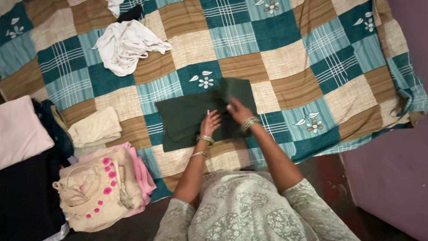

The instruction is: The person folds various pieces of clothing by hand, including a white top, a grey top, a pair of black leggings, a green top, and a white t-shirt, placing each folded item onto a stack on the bed.

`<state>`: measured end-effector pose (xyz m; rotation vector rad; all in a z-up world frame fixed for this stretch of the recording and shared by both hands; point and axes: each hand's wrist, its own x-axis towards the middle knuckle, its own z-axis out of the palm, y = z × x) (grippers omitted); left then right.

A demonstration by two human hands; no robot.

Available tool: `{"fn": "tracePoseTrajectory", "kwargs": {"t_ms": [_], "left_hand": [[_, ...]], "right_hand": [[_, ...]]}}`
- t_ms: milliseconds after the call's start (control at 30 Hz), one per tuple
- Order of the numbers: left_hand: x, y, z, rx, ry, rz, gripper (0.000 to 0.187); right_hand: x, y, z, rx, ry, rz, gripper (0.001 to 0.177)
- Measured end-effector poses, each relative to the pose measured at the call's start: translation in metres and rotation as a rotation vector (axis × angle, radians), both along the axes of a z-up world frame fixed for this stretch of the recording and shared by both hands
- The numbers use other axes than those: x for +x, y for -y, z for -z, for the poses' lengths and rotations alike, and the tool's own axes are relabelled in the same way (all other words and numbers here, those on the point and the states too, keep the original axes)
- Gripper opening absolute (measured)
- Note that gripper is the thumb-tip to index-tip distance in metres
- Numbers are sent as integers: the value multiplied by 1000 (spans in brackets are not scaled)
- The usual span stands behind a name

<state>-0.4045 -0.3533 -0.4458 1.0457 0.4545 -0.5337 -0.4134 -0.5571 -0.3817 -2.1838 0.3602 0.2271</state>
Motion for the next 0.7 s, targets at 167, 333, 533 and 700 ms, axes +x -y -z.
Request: {"fn": "tracePoseTrajectory", "kwargs": {"t_ms": [167, 333, 533, 700], "left_hand": [[-1, 8, 6, 286, -126, 40, 77], [-23, 9, 1, 658, 412, 8, 70], [-56, 24, -4, 987, 892, 109, 64], [-34, -12, -5, 231, 271, 103, 67]], "right_hand": [[-13, -12, 3, 223, -296, 141, 69], [-15, 54, 28, -498, 182, 240, 81], [8, 59, 20, 378, -212, 318, 79], [32, -8, -30, 530, -211, 155, 82]]}}
